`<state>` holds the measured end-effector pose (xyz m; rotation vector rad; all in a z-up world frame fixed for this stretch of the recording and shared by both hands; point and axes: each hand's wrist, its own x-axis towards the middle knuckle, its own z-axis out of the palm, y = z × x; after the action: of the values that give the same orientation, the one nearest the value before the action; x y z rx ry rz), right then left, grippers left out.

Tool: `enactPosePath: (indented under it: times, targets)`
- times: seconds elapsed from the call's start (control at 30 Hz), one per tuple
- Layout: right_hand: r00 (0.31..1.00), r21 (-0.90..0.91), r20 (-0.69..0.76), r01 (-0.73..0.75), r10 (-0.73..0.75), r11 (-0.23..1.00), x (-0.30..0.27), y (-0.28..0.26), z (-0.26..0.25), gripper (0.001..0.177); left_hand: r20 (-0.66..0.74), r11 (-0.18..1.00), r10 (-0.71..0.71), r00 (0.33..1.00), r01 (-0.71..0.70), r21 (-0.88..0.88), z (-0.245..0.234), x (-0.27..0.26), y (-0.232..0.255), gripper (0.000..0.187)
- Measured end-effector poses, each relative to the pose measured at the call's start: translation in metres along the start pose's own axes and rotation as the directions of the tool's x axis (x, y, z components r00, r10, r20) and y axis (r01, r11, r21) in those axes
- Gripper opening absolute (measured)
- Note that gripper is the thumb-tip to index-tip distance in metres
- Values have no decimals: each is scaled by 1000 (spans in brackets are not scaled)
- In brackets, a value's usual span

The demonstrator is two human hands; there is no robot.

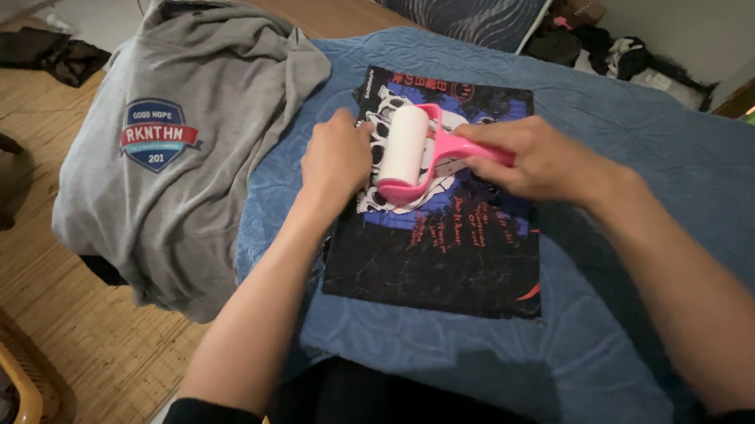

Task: The person uses a pink lint roller to clean a black t-shirt laid out on a blue bedsheet. They roll the tool over the fabric, fold the shirt to access different areas, and flip it over to clean the graphic side as well.

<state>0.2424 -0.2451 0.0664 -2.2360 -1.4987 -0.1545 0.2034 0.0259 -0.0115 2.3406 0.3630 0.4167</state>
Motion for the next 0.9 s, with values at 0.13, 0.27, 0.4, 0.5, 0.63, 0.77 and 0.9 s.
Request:
enactPosePath:
  times: [0.13,0.27,0.4,0.5,0.63,0.77,0.9]
  targets:
    - [989,-51,67,-132,135,990,-14,8,-11,44,-10,999,30,1000,-29,37,2,1,-4,29]
    - [942,-78,120,-305,313,949,-46,15,-45,46,-30,994,46,998,-43,99,9,11,-10,27]
    - [955,-152,94,-267,283,952,-67,28,-74,47,-73,997,0,997,6,80,17,43,-10,37]
    - [940,-164,63,-323,336,932,-69,33,-77,44,-42,1000,7,999,-8,-12,19,69,-10,37]
    - [901,-230,28,-415,432,880,-51,35,-64,44,-139,999,-16,990,11,-37,28,89,-5,37]
    - [951,-165,12,-304,310,938,-26,36,-48,44,-80,998,-29,996,26,-49,33,102,-2,38]
    - [958,-111,31,-281,286,953,2,38,-34,46,-109,977,173,979,-184,-107,36,117,-16,29]
